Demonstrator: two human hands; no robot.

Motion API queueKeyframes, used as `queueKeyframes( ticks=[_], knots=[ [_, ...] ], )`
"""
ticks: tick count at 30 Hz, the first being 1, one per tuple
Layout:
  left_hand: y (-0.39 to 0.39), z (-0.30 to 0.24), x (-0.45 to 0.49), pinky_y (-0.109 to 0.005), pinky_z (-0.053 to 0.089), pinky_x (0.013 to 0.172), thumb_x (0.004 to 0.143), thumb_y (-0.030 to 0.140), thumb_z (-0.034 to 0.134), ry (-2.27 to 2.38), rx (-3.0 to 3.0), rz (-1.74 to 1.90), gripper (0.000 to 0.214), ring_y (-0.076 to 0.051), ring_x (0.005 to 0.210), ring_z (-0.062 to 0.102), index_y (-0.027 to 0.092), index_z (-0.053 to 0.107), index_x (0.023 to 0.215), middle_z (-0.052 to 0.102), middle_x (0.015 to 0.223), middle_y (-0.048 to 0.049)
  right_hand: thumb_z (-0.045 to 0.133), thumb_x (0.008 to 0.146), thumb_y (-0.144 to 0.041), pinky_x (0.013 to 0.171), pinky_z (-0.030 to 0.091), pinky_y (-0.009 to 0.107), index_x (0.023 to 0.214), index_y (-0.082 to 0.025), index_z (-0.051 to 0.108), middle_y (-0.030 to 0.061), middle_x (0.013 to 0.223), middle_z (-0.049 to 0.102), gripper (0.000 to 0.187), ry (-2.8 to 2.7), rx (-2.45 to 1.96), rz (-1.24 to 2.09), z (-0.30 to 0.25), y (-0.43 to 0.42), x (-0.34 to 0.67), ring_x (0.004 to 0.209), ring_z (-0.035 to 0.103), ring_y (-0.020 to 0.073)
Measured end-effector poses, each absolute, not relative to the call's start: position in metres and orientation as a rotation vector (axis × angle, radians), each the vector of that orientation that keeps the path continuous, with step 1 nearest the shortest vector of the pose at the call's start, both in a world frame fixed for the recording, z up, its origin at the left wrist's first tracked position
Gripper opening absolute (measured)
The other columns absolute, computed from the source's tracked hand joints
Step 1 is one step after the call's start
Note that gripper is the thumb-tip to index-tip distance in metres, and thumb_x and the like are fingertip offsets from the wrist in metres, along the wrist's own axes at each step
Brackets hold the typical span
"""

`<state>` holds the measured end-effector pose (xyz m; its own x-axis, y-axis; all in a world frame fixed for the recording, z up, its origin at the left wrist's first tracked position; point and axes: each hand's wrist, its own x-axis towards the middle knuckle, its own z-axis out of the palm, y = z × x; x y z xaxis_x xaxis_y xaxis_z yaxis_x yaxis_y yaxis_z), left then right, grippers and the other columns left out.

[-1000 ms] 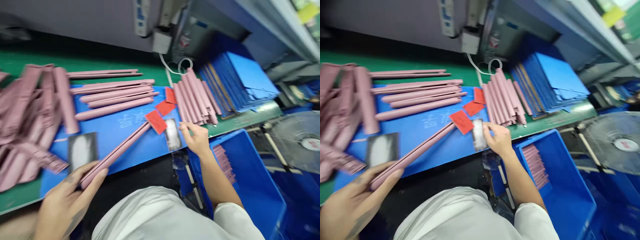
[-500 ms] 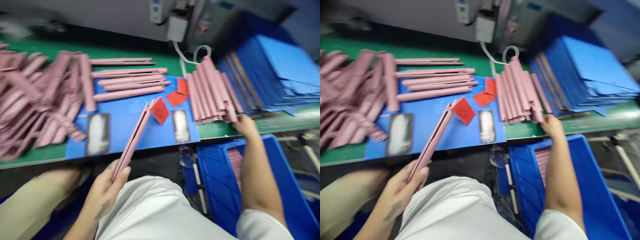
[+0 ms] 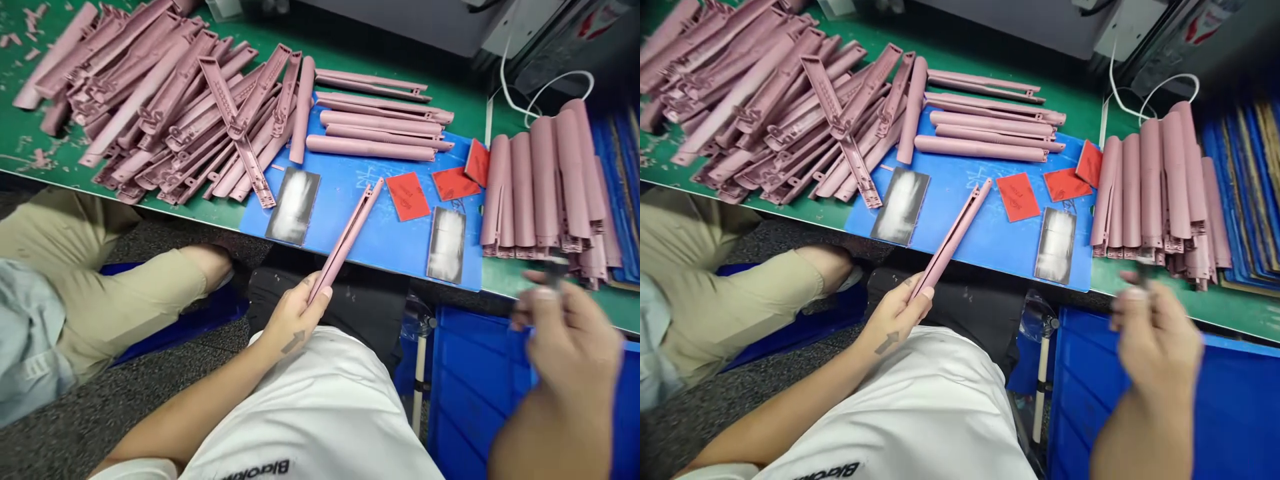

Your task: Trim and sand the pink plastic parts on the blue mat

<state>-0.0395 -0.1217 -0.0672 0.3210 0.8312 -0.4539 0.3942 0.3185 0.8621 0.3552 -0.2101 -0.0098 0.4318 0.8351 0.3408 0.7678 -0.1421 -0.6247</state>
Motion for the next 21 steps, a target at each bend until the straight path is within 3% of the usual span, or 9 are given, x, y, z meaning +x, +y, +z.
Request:
queueKeyframes(
  ticks=[2,3,5,7,9,13,18,21],
  knots=[
    [-0.120,-0.068,-0.043,-0.027,0.041,0.062,0.110,0.059,0.047,1.272,1.348,0.386,0.058,-0.015,0.063,0.049,0.018,0.063,0.147,0.053,0.071,0.0042,0.065,0.109,-0.050,0.048,0.046,0.035,0.131,-0.030,0.081,0.0070,0.077,0.076,0.034,-1.458,-1.908,0.369,-0.019,-0.186,0.297,0.052,0.065,0.0203],
    [-0.120,-0.068,-0.044,-0.028,0.042,0.064,0.111,0.059,0.046,1.273,1.372,0.373,0.058,-0.016,0.065,0.051,0.018,0.063,0.148,0.055,0.073,0.0035,0.063,0.110,-0.048,0.058,0.056,0.036,0.130,-0.028,0.081,0.0087,0.090,0.081,0.033,-1.577,-1.870,0.438,-0.022,-0.173,0.273,0.066,0.074,0.0230],
    [-0.119,-0.067,-0.045,-0.030,0.045,0.071,0.111,0.057,0.045,1.276,1.415,0.366,0.056,-0.017,0.072,0.058,0.019,0.063,0.148,0.063,0.081,0.0010,0.056,0.114,-0.043,0.075,0.063,0.036,0.128,-0.024,0.079,0.0090,0.103,0.084,0.033,-1.797,-1.800,0.465,-0.026,-0.152,0.239,0.085,0.080,0.0250],
    [-0.118,-0.066,-0.045,-0.032,0.048,0.080,0.111,0.053,0.045,1.277,1.460,0.364,0.054,-0.020,0.083,0.066,0.018,0.063,0.149,0.071,0.093,-0.0026,0.053,0.116,-0.038,0.078,0.061,0.033,0.125,-0.021,0.077,0.0077,0.104,0.084,0.030,-1.982,-1.761,0.373,-0.027,-0.137,0.221,0.088,0.080,0.0232],
    [-0.117,-0.065,-0.044,-0.034,0.049,0.082,0.111,0.050,0.044,1.284,1.507,0.351,0.054,-0.022,0.087,0.069,0.017,0.063,0.148,0.075,0.099,-0.0048,0.054,0.116,-0.032,0.069,0.056,0.029,0.128,-0.020,0.074,0.0054,0.097,0.082,0.027,-2.149,-1.731,0.230,-0.024,-0.129,0.212,0.079,0.077,0.0200],
    [-0.115,-0.065,-0.044,-0.035,0.050,0.077,0.110,0.049,0.043,1.291,1.584,0.329,0.054,-0.024,0.079,0.072,0.014,0.063,0.146,0.076,0.089,-0.0043,0.053,0.116,-0.030,0.056,0.042,0.032,0.139,-0.020,0.072,0.0014,0.082,0.074,0.032,-2.377,-1.697,-0.026,-0.017,-0.120,0.204,0.067,0.069,0.0180],
    [-0.116,-0.067,-0.045,-0.033,0.049,0.066,0.111,0.047,0.042,1.297,1.695,0.325,0.051,-0.022,0.065,0.070,0.015,0.064,0.144,0.075,0.078,-0.0016,0.056,0.116,-0.031,0.063,0.047,0.032,0.134,-0.021,0.074,0.0051,0.094,0.079,0.028,-2.340,-1.745,-0.061,-0.015,-0.112,0.203,0.080,0.073,0.0197],
    [-0.116,-0.067,-0.045,-0.033,0.048,0.064,0.112,0.047,0.040,1.303,1.761,0.323,0.053,-0.023,0.062,0.071,0.012,0.064,0.144,0.075,0.077,-0.0021,0.057,0.114,-0.024,0.058,0.041,0.032,0.137,-0.024,0.073,0.0022,0.091,0.081,0.028,-2.402,-1.725,-0.110,-0.014,-0.112,0.201,0.072,0.071,0.0164]
  ],
)
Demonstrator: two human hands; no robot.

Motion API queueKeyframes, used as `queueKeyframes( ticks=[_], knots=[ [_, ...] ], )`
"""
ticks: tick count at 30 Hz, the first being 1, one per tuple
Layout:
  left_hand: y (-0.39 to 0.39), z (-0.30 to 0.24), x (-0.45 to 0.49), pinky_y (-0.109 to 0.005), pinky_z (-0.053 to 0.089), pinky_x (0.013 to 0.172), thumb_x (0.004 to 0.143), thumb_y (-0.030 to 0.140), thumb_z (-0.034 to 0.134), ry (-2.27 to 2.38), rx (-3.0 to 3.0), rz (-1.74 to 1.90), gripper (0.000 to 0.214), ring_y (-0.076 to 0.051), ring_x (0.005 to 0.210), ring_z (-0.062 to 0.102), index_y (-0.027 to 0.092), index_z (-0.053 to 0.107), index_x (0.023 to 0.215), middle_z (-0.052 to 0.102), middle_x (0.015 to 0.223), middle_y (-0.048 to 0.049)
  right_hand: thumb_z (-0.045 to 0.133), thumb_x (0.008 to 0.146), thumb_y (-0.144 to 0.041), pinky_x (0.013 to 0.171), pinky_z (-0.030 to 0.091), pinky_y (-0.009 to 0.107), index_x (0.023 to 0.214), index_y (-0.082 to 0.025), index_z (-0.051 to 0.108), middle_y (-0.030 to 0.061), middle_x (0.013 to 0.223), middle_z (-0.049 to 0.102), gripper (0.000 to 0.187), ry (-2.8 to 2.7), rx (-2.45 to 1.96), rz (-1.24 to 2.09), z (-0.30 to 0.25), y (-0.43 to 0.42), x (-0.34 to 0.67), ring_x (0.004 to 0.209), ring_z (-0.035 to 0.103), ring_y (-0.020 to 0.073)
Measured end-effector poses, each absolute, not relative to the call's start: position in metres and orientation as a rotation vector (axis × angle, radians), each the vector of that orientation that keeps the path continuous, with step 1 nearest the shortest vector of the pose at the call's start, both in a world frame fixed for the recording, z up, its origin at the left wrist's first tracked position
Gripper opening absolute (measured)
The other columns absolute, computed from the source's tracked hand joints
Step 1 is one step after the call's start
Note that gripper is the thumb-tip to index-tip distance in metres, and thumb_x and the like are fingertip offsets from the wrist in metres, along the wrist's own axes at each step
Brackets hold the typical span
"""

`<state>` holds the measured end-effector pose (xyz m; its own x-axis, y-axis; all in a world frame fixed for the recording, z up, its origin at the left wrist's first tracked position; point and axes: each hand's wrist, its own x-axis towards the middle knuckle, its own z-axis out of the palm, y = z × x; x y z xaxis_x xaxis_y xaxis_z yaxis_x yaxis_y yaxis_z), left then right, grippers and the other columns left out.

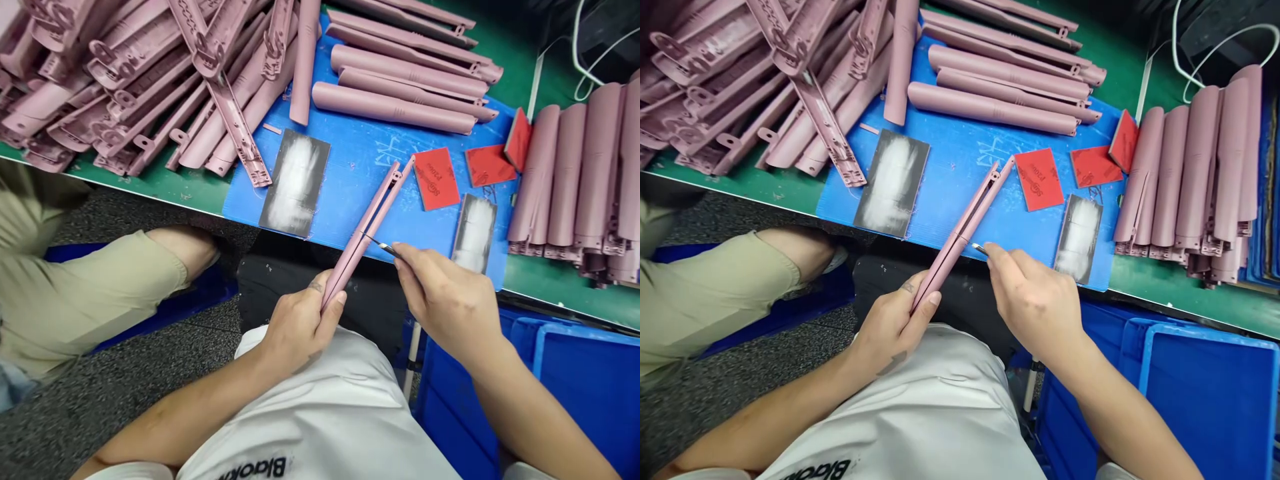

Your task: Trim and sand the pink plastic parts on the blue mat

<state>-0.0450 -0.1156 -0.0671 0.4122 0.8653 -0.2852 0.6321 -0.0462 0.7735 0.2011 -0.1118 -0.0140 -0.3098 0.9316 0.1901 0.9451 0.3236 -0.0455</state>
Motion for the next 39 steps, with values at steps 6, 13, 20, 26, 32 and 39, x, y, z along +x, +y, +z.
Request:
queueKeyframes(
  ticks=[6,13,20,26,32,39],
  knots=[
    [-0.114,-0.066,-0.045,-0.036,0.049,0.064,0.113,0.046,0.037,1.316,1.829,0.279,0.056,-0.027,0.064,0.074,0.009,0.065,0.145,0.078,0.078,-0.0045,0.061,0.104,-0.011,0.053,0.030,0.034,0.137,-0.025,0.075,0.0030,0.093,0.082,0.038,-2.489,-1.704,-0.301,-0.009,-0.114,0.191,0.065,0.066,0.0147],
    [-0.115,-0.068,-0.045,-0.036,0.051,0.066,0.113,0.048,0.038,1.305,1.799,0.285,0.057,-0.027,0.068,0.077,0.009,0.065,0.146,0.080,0.083,-0.0059,0.057,0.103,-0.010,0.056,0.039,0.035,0.145,-0.020,0.065,0.0041,0.095,0.081,0.044,-2.552,-1.634,-0.147,-0.004,-0.130,0.181,0.068,0.067,0.0163],
    [-0.113,-0.064,-0.046,-0.036,0.053,0.070,0.112,0.046,0.041,1.299,1.760,0.308,0.054,-0.028,0.074,0.079,0.010,0.067,0.143,0.080,0.086,-0.0055,0.056,0.104,-0.009,0.056,0.041,0.031,0.139,-0.016,0.070,0.0024,0.094,0.080,0.038,-2.569,-1.568,0.038,0.007,-0.140,0.176,0.066,0.066,0.0126],
    [-0.114,-0.066,-0.046,-0.034,0.049,0.064,0.111,0.042,0.044,1.332,1.787,0.353,0.052,-0.025,0.064,0.073,0.009,0.069,0.142,0.076,0.077,-0.0033,0.066,0.101,-0.007,0.054,0.029,0.033,0.136,-0.019,0.076,0.0025,0.090,0.081,0.038,-2.471,-1.734,-0.325,-0.001,-0.123,0.181,0.064,0.063,0.0130],
    [-0.114,-0.067,-0.046,-0.035,0.054,0.069,0.111,0.042,0.044,1.299,1.772,0.383,0.050,-0.026,0.075,0.080,0.009,0.070,0.140,0.082,0.088,-0.0055,0.058,0.107,-0.009,0.057,0.038,0.032,0.135,-0.015,0.076,0.0037,0.093,0.080,0.034,-2.587,-1.508,0.076,-0.002,-0.134,0.178,0.066,0.064,0.0129],
    [-0.116,-0.073,-0.050,-0.032,0.056,0.068,0.110,0.044,0.048,1.319,1.775,0.413,0.048,-0.025,0.074,0.081,0.013,0.072,0.138,0.083,0.088,-0.0040,0.060,0.107,-0.013,0.056,0.044,0.027,0.136,-0.020,0.075,0.0032,0.095,0.080,0.034,-2.504,-1.493,0.315,0.002,-0.128,0.187,0.069,0.069,0.0126]
  ],
)
